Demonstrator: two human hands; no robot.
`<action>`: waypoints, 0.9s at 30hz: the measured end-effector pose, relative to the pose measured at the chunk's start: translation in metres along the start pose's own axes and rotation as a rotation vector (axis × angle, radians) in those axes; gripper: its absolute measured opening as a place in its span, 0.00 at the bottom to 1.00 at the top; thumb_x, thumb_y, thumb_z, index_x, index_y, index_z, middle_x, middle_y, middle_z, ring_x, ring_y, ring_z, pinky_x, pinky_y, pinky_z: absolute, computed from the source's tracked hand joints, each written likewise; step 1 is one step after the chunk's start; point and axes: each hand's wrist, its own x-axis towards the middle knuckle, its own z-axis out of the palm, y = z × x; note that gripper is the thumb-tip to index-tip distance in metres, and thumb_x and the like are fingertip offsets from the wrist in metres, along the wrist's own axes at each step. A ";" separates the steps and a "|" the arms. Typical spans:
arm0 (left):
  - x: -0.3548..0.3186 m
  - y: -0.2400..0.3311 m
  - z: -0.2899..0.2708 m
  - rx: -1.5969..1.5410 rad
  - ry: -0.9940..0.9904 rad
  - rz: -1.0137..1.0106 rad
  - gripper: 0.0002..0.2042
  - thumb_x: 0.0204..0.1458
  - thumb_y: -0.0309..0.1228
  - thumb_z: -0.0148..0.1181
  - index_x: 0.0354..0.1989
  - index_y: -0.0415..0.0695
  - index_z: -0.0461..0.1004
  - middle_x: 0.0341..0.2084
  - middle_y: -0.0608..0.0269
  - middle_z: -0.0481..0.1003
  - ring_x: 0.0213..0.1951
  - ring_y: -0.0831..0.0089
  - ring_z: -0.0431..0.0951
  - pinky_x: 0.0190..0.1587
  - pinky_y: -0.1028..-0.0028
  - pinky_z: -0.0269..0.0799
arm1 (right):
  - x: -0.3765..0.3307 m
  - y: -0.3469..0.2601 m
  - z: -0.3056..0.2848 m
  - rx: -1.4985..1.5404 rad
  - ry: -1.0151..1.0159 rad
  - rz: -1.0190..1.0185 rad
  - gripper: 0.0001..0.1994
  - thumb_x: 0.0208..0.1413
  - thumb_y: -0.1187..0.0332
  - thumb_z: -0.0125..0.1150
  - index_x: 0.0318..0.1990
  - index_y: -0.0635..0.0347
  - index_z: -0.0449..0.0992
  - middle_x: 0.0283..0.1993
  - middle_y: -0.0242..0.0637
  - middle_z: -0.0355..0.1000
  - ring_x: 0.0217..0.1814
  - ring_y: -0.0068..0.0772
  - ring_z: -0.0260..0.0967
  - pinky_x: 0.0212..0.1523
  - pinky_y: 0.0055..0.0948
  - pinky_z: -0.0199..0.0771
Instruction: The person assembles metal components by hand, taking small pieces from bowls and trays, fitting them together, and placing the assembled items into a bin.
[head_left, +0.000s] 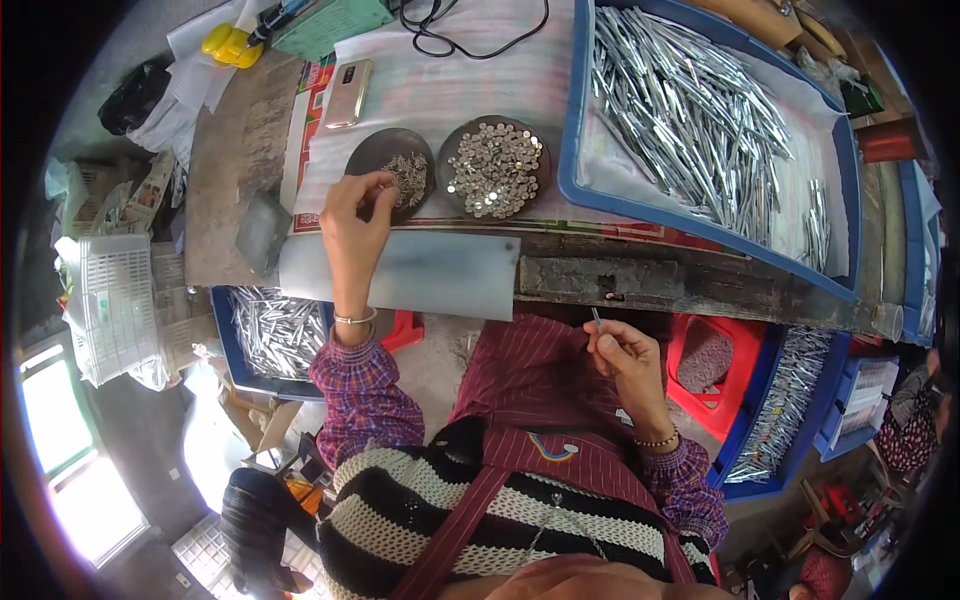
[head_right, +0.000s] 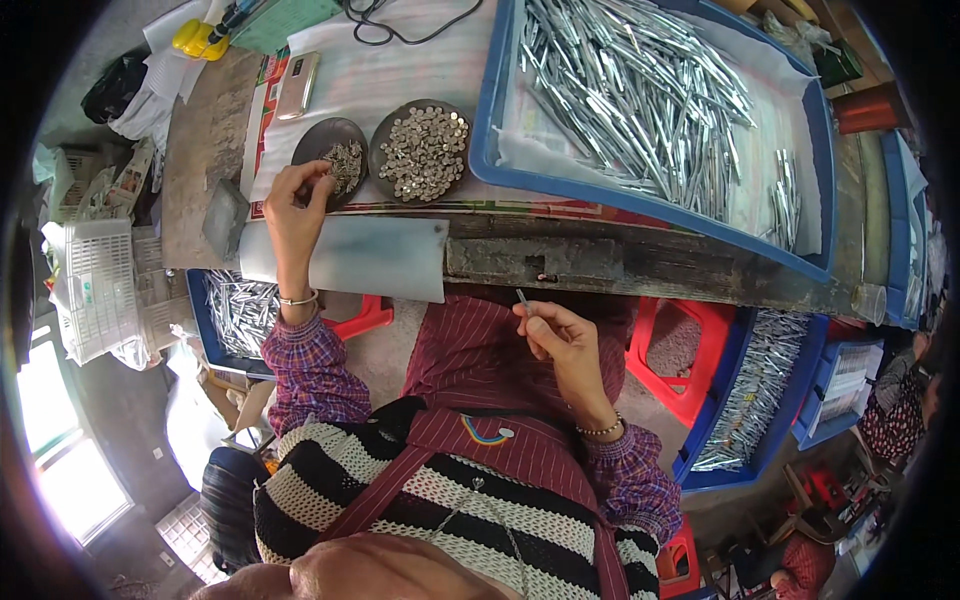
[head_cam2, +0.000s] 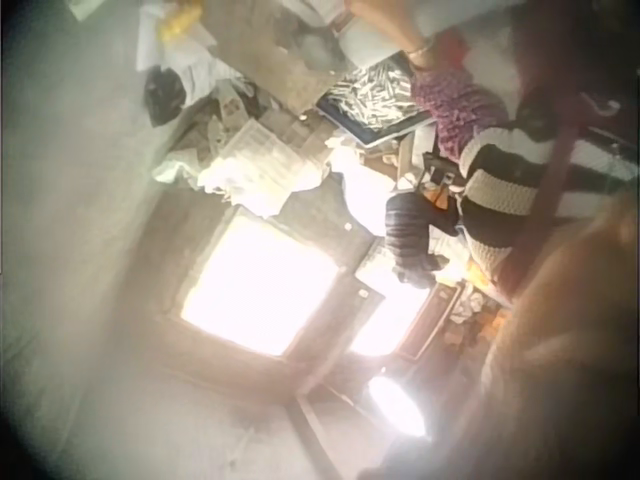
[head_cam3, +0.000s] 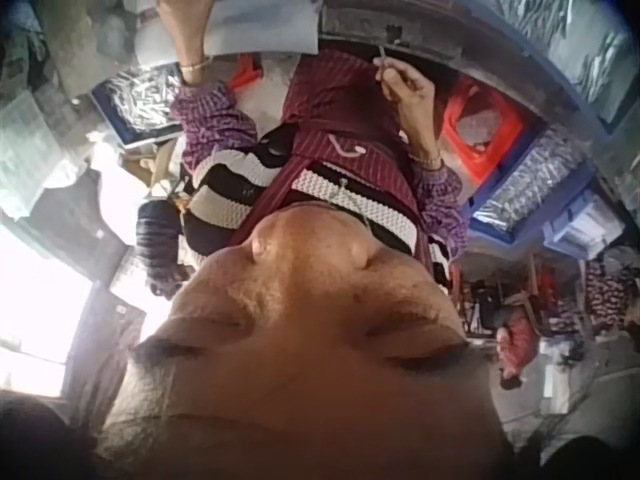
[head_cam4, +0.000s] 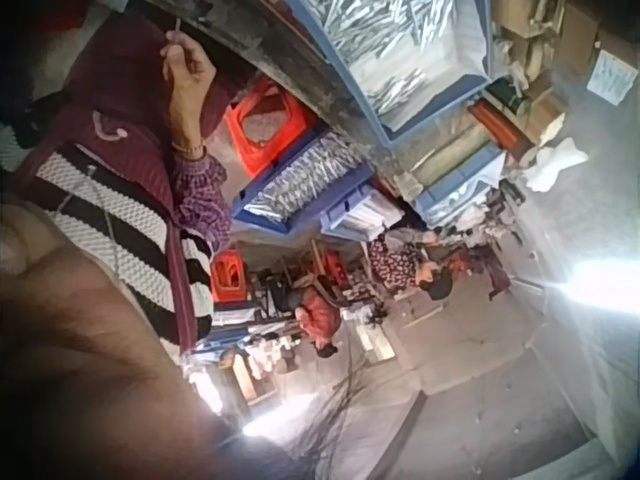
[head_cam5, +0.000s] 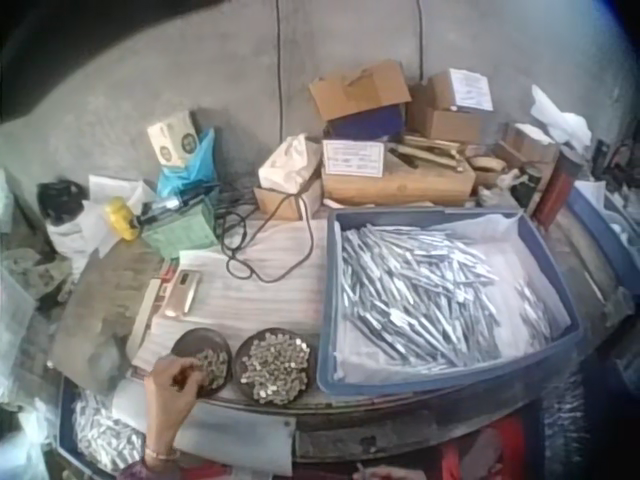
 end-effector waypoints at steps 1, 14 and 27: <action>0.000 0.000 0.000 -0.002 -0.002 0.001 0.04 0.39 0.22 0.60 0.26 0.40 0.74 0.19 0.62 0.69 0.23 0.70 0.68 0.27 0.75 0.64 | 0.000 0.000 0.001 0.000 0.003 0.000 0.11 0.55 0.70 0.54 0.42 0.67 0.74 0.29 0.29 0.69 0.23 0.12 0.57 0.22 0.13 0.53; -0.003 -0.012 0.006 0.037 0.016 0.080 0.04 0.43 0.21 0.57 0.29 0.39 0.74 0.21 0.64 0.72 0.23 0.77 0.70 0.28 0.79 0.64 | -0.002 0.003 -0.002 0.039 -0.014 -0.013 0.12 0.57 0.67 0.51 0.43 0.67 0.73 0.29 0.29 0.69 0.23 0.12 0.58 0.22 0.13 0.53; -0.005 -0.017 0.004 -0.233 0.114 -0.132 0.06 0.44 0.19 0.56 0.31 0.39 0.76 0.19 0.67 0.74 0.20 0.85 0.69 0.25 0.84 0.64 | -0.003 0.002 0.002 0.034 -0.011 0.027 0.12 0.56 0.68 0.52 0.42 0.67 0.73 0.29 0.29 0.69 0.24 0.13 0.59 0.23 0.13 0.55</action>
